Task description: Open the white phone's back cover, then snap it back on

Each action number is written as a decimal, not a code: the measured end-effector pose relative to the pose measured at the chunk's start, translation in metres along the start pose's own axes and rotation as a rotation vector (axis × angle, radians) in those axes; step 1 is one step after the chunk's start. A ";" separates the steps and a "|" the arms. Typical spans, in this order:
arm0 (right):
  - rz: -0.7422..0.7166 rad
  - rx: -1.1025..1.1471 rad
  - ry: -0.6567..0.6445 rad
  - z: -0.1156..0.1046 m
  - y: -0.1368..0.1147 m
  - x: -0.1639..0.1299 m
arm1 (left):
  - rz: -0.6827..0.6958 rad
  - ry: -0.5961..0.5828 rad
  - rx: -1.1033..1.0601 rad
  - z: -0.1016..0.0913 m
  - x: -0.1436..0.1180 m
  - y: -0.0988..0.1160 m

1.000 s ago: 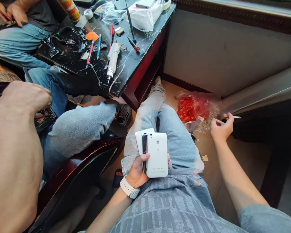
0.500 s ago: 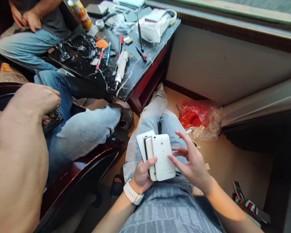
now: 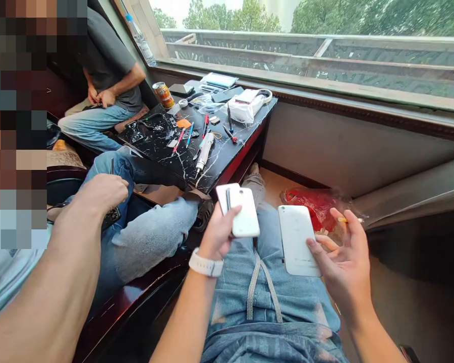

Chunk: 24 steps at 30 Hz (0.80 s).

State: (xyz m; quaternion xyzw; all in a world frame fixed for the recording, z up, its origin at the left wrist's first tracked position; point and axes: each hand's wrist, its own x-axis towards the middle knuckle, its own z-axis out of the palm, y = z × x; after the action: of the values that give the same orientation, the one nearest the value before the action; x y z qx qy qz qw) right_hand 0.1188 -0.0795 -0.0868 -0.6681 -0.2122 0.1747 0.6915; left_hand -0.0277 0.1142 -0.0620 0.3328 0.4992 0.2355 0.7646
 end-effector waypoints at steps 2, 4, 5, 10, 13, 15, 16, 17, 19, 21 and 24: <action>0.006 -0.025 0.026 -0.009 0.000 0.006 | 0.082 0.048 0.081 0.006 0.028 0.029; -0.010 -0.030 0.040 -0.016 0.001 0.007 | 0.129 0.067 0.127 0.012 0.053 0.054; -0.011 -0.030 0.045 -0.017 0.000 0.007 | 0.141 0.071 0.159 0.015 0.063 0.064; 0.026 -0.030 0.069 -0.015 -0.002 0.007 | 0.208 0.129 0.408 0.020 0.096 0.097; 0.011 -0.013 0.068 -0.014 -0.001 0.010 | 0.298 0.254 0.619 0.015 0.106 0.109; 0.007 -0.007 0.063 -0.015 0.001 0.012 | 0.368 0.354 0.777 0.011 0.110 0.118; 0.008 -0.006 0.060 -0.015 0.002 0.013 | 0.399 0.401 0.860 0.010 0.112 0.122; 0.007 -0.005 0.057 -0.015 0.002 0.014 | 0.423 0.443 0.941 0.009 0.113 0.126; -0.003 -0.003 0.049 -0.013 0.005 0.016 | 0.456 0.505 1.093 0.008 0.115 0.131; -0.016 -0.003 0.035 -0.010 0.009 0.017 | 0.475 0.539 1.216 0.008 0.118 0.133; -0.021 0.008 0.016 -0.004 0.014 0.019 | 0.507 0.547 1.334 0.007 0.121 0.128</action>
State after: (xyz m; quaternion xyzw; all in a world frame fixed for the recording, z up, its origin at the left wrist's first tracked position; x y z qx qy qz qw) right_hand 0.1372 -0.0721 -0.0995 -0.6646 -0.2128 0.1628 0.6975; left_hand 0.0227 0.2815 -0.0380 0.7583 0.6156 0.1266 0.1731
